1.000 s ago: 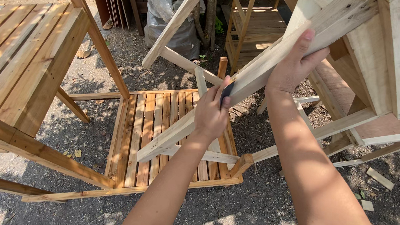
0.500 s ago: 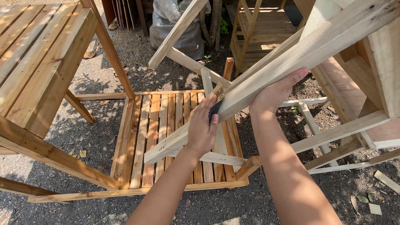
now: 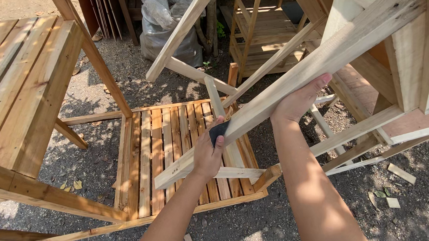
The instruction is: The person sands a wooden chair frame with sheets of sandpaper, rubbing the legs, rails and edges by hand. They reposition the frame and work over different surfaces, then run their hands over the sanded wood at the end.
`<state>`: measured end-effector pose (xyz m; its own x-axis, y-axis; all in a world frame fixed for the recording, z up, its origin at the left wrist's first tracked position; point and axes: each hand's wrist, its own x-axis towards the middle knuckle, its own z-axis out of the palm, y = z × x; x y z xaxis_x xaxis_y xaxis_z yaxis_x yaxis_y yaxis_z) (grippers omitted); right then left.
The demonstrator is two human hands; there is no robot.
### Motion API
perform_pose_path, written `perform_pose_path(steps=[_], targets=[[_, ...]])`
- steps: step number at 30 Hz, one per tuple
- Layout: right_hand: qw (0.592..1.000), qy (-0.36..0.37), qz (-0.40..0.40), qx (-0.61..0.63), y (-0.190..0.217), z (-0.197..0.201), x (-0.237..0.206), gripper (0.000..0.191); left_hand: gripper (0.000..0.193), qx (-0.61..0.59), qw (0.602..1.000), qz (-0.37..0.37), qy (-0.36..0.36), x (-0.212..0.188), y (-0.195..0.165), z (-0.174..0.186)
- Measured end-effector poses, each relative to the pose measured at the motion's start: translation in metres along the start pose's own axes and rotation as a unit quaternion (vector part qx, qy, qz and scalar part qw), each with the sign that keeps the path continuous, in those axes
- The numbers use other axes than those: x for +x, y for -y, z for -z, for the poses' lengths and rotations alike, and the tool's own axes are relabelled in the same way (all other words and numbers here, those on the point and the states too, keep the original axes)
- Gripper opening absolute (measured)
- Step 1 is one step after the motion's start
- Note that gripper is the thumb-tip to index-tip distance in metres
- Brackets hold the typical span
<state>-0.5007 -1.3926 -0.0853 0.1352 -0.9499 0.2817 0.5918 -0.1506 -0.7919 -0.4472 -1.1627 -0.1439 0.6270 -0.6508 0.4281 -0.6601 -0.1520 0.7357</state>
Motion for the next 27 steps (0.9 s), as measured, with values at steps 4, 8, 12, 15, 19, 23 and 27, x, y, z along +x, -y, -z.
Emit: perform_pose_path(steps=[4,8,12,15,19,23,27], targets=[[1.0,-0.013,0.01,-0.013,0.004,0.002,0.002,0.095,0.074,-0.014,1.0,-0.016,0.007,0.024,-0.018,-0.016],[0.995,-0.062,-0.005,-0.075,0.001,0.01,0.008,0.094,0.053,-0.011,0.99,-0.141,-0.016,0.079,-0.08,-0.058],[1.0,-0.028,-0.004,0.008,-0.003,0.014,0.012,0.092,0.056,-0.017,0.992,-0.12,0.044,0.066,-0.069,-0.047],[1.0,-0.024,0.007,-0.011,-0.004,0.013,0.013,0.096,0.054,0.073,0.991,-0.104,0.038,0.026,-0.027,-0.019],[1.0,-0.005,-0.017,-0.021,-0.001,0.013,0.011,0.102,0.055,0.199,0.97,-0.122,0.061,0.017,-0.013,-0.015],[0.989,0.033,-0.141,0.04,0.007,0.026,0.007,0.101,0.06,0.201,0.959,-0.199,0.031,0.083,-0.075,-0.054],[0.963,0.219,-0.149,0.044,0.018,0.047,0.012,0.097,0.069,0.172,0.966,-0.185,0.048,0.122,-0.13,-0.07]])
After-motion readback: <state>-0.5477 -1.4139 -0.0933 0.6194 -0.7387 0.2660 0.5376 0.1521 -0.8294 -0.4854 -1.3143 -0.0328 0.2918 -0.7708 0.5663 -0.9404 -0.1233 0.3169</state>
